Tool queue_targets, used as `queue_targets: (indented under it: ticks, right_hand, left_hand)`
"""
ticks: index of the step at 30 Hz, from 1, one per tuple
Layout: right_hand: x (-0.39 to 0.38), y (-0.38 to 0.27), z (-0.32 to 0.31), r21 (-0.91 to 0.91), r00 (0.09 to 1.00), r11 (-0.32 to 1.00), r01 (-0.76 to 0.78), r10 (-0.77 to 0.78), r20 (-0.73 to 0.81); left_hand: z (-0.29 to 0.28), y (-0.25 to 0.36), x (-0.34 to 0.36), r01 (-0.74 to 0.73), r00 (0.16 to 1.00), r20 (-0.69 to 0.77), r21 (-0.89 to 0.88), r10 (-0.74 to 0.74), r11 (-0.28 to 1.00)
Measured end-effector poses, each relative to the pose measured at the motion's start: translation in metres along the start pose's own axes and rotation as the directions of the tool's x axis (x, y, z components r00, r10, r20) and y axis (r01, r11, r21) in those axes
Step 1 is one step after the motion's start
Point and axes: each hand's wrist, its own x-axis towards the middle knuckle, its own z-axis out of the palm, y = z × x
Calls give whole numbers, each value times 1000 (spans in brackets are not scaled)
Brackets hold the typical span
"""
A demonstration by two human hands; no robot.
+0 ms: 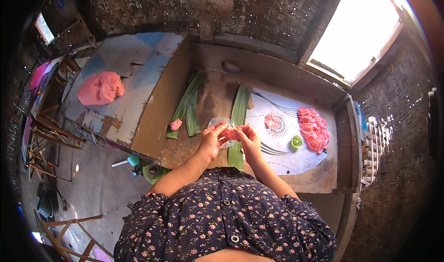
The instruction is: The person repeatedly takes small pieces of pink dough, rolls them between the palms, and shapes them into flower-like forms. The finished pieces are placed on a patterned mat on the table. Green leaves and a plastic lid are also handled during the process.
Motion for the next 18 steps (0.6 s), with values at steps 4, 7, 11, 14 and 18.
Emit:
queue_targets:
  ticks: [4,7,11,14,18]
  right_hand:
    - [-2,-2,2,-363,985,920,146,-168,-31]
    - [0,-5,-4,-525,975,829,192,-223,5]
    - [8,-2,-30,-760,949,607,231,-314,38]
    - [9,17,-58,-919,981,363,154,-166,99]
    - [-6,62,-80,-980,985,123,156,51,163]
  left_hand:
    - [3,9,-4,46,999,7,3,-46,999]
    - [-4,5,4,91,996,-28,94,-88,991]
    - [-26,-16,27,45,964,201,521,-173,852]
    - [-46,-38,36,-260,966,230,873,123,412]
    - [-67,-59,21,-642,764,640,766,-79,-7]
